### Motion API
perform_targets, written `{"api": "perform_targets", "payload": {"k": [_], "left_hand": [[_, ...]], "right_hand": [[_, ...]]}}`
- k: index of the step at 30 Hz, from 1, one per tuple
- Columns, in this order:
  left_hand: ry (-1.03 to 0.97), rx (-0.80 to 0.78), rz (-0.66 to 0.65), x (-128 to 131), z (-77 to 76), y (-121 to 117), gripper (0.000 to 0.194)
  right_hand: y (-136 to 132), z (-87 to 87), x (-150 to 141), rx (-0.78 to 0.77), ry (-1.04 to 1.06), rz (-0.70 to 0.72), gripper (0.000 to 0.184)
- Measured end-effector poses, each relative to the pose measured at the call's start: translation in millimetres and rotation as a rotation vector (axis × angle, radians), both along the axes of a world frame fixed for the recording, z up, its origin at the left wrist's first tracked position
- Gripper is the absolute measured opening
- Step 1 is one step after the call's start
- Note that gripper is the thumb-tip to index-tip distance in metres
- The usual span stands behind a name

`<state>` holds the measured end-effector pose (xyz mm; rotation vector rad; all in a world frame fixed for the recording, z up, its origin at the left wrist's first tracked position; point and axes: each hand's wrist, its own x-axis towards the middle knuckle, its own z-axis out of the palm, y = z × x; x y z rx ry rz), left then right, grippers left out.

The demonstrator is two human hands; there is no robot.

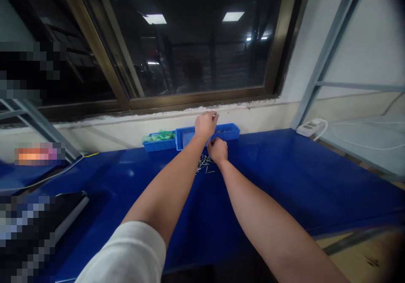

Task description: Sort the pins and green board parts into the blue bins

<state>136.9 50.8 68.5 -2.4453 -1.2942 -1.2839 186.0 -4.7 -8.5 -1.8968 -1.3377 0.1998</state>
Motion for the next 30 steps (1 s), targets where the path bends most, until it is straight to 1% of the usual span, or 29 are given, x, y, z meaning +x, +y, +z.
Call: {"api": "perform_targets", "payload": {"k": [2,3,5,7,8,11,14,16,18,21,25,30], "left_hand": [[0.075,-0.135,0.067,6,-2.1,5,0.026],[0.080,-0.150,0.084,5,-3.5,7,0.027],[0.068,-0.087,0.074,-6,-6.3,6,0.030],[0.069,-0.012,0.055,-26,-8.9,2,0.031],[0.093,-0.001,0.040,-38,-10.3,-2,0.031],[0.275,-0.036,-0.052,-77,-17.8,-11,0.031],[0.478,-0.023,-0.117,-106,-32.1,-16,0.033],[0.574,0.004,-0.128,-117,-43.4,-15,0.033],[0.630,0.008,-0.126,-123,-53.0,-11,0.031],[0.626,-0.014,-0.125,-124,-61.3,-3,0.030],[0.558,-0.067,-0.090,-120,-62.0,4,0.034],[0.527,-0.185,0.001,-114,-57.9,9,0.034]], "right_hand": [[0,-0.5,0,-0.002,-0.004,0.011,0.028],[0,-0.5,0,-0.001,-0.003,0.011,0.028],[0,-0.4,0,0.003,0.004,0.009,0.027],[1,-0.4,0,0.013,0.012,0.011,0.026],[1,-0.6,0,0.020,0.014,0.013,0.026],[4,-2.3,1,0.044,0.010,0.014,0.028],[6,-4.6,1,0.059,0.000,0.009,0.029],[7,-5.7,1,0.064,-0.001,0.016,0.029],[9,-6.8,2,0.066,0.003,0.031,0.030],[11,-8.9,3,0.088,0.029,0.055,0.032],[14,-11.7,4,0.127,0.123,0.065,0.037],[15,-10.3,4,0.110,0.237,0.075,0.039]]}}
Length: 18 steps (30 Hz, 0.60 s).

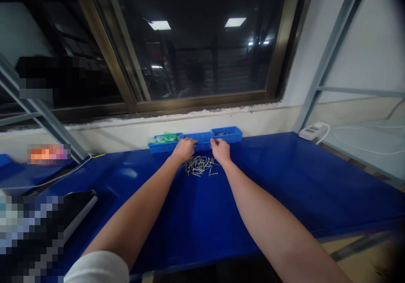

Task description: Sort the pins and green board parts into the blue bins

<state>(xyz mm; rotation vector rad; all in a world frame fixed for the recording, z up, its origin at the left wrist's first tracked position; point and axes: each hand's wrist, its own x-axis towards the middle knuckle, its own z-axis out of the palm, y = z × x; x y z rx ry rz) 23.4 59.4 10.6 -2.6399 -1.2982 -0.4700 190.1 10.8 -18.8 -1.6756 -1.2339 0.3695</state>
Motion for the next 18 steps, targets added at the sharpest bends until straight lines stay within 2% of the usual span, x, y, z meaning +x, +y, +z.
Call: {"api": "perform_targets", "payload": {"k": [3,10,18], "left_hand": [[-0.025,-0.006,0.062,3,1.0,2,0.033],[-0.012,0.122,0.223,10,-2.2,1,0.028],[-0.077,0.106,0.274,22,-3.9,-3,0.027]], "right_hand": [[0,1.1,0,-0.004,0.049,0.026,0.040],[1,-0.3,2,0.037,0.147,0.069,0.051],[-4,2.6,3,0.020,0.127,0.066,0.058]]}}
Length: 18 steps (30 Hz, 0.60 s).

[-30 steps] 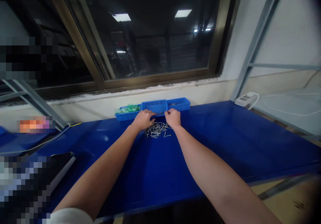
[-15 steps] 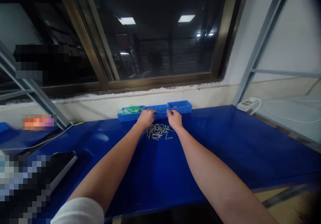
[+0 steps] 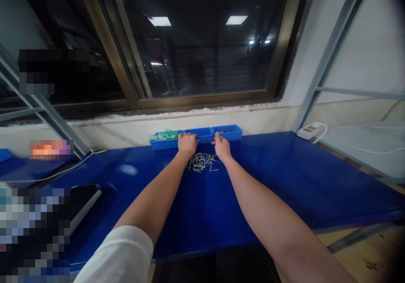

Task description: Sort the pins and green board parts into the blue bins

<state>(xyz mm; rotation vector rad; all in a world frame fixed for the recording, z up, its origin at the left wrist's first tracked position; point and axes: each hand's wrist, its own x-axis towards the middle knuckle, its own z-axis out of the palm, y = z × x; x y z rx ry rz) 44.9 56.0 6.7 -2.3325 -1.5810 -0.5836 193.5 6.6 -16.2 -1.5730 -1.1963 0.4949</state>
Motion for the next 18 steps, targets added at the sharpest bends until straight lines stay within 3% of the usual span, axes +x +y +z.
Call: {"api": "perform_targets", "payload": {"k": [4,7,11,18], "left_hand": [[-0.049,0.057,0.023,-4,2.1,-7,0.036],[-0.083,0.099,0.100,-17,1.6,-14,0.048],[-0.160,0.111,0.192,-40,-4.6,-18,0.052],[-0.221,-0.023,0.130,-57,-14.5,-13,0.058]], "right_hand": [[-2,2.2,6,0.020,-0.181,-0.159,0.043],[-2,2.6,10,-0.057,-0.280,-0.244,0.059],[-1,2.1,12,-0.186,-0.344,-0.196,0.067],[2,1.4,12,-0.258,-0.397,-0.119,0.075]]}}
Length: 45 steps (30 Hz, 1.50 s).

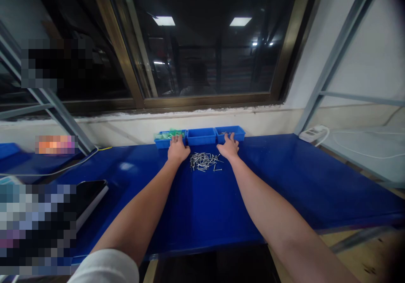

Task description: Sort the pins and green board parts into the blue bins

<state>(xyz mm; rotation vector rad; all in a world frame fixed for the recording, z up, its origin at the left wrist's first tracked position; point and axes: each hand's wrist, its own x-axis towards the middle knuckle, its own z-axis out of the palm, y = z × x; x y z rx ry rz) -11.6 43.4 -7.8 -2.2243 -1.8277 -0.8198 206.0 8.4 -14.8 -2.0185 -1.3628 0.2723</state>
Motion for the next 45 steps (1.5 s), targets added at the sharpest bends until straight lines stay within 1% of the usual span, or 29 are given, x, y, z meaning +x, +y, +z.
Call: {"api": "perform_targets", "payload": {"k": [5,7,9,11,13,15,17,19,21,25,29,36,40,45], "left_hand": [[-0.069,-0.125,-0.022,-6,7.3,5,0.060],[-0.101,-0.124,-0.046,-6,12.4,4,0.058],[-0.164,-0.072,-0.061,-3,16.8,0,0.049],[-0.263,-0.027,-0.076,2,18.4,-6,0.038],[-0.368,-0.052,-0.107,6,15.9,-13,0.031],[-0.445,-0.085,-0.152,10,9.7,-18,0.028],[-0.466,-0.113,-0.186,11,1.9,-20,0.027],[-0.437,-0.140,-0.222,11,-4.6,-20,0.027],[-0.384,-0.155,-0.254,10,-7.9,-20,0.027],[-0.269,-0.145,-0.296,11,-7.7,-22,0.027],[-0.189,-0.106,-0.361,14,-8.6,-25,0.027],[-0.163,-0.025,-0.432,14,-14.0,-25,0.026],[-0.157,-0.018,-0.451,16,-13.0,-27,0.025],[-0.156,-0.002,-0.475,19,-11.1,-30,0.025]], "right_hand": [[1,-0.5,1,-0.047,-0.005,0.029,0.081],[-1,-0.1,-2,-0.032,-0.016,0.053,0.081],[-4,0.6,-6,0.015,-0.045,0.077,0.077],[-7,1.3,-10,0.074,-0.095,0.119,0.065],[-10,1.5,-14,0.113,-0.145,0.186,0.045],[-10,0.9,-16,0.114,-0.179,0.263,0.029],[-9,-0.4,-17,0.088,-0.191,0.323,0.022],[-8,-1.8,-18,0.053,-0.186,0.369,0.021],[-7,-2.7,-18,0.018,-0.172,0.395,0.021],[-7,-2.3,-20,-0.037,-0.159,0.409,0.020],[-6,-2.1,-22,-0.040,-0.208,0.422,0.018],[-7,-0.4,-21,-0.113,-0.246,0.458,0.019],[-7,0.1,-23,-0.109,-0.270,0.464,0.020],[-4,-4.6,-23,-0.071,-0.275,0.468,0.020]]}}
